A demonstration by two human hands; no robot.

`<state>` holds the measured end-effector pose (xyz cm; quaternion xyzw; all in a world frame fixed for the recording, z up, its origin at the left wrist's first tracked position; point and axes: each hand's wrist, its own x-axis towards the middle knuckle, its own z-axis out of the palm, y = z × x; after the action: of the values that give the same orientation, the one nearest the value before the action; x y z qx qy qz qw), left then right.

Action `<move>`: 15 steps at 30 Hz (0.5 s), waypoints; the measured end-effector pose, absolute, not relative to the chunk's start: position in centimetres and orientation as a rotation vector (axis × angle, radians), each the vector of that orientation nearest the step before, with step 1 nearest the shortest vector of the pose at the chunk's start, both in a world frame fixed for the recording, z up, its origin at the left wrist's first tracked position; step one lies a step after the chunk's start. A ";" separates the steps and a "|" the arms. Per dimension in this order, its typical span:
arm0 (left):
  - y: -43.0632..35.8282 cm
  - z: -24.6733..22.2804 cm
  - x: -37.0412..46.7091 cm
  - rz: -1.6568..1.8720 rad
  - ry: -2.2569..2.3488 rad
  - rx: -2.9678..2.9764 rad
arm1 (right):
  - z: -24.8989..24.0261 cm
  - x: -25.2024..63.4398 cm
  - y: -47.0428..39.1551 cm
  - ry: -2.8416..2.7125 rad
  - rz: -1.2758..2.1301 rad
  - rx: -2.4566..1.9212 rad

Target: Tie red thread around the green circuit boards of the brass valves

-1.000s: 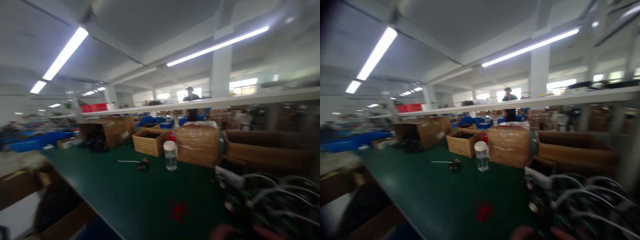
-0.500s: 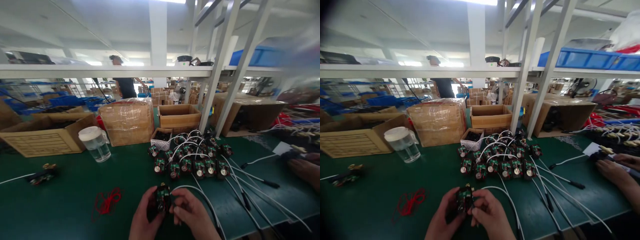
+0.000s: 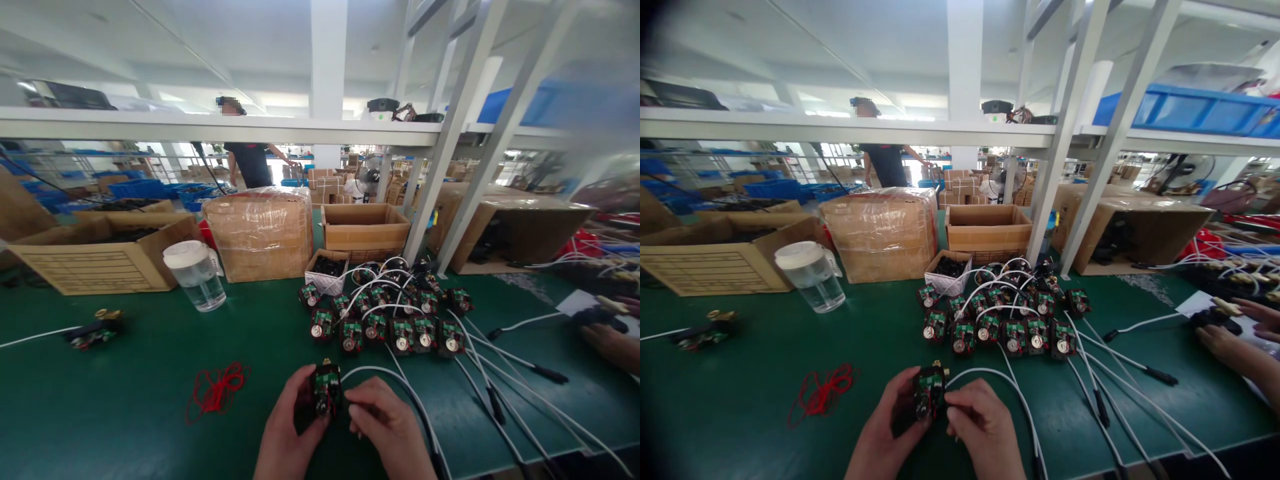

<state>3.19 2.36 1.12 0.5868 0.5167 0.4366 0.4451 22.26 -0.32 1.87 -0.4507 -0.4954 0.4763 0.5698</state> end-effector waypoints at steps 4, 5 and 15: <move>2.3 1.1 3.2 1.079 1.278 1.457 | 2.2 22.4 -0.6 -1.179 1.077 -1.114; 2.3 1.1 3.2 1.082 1.278 1.459 | 2.2 22.4 -0.6 -1.180 1.073 -1.133; 2.1 1.1 3.3 1.102 1.264 1.436 | 0.8 21.1 -0.7 -1.116 1.019 -1.320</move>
<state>3.30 2.14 1.11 0.5809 0.5113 0.4456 0.4501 21.08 -0.68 0.80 -0.5547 -0.4688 0.4282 0.5378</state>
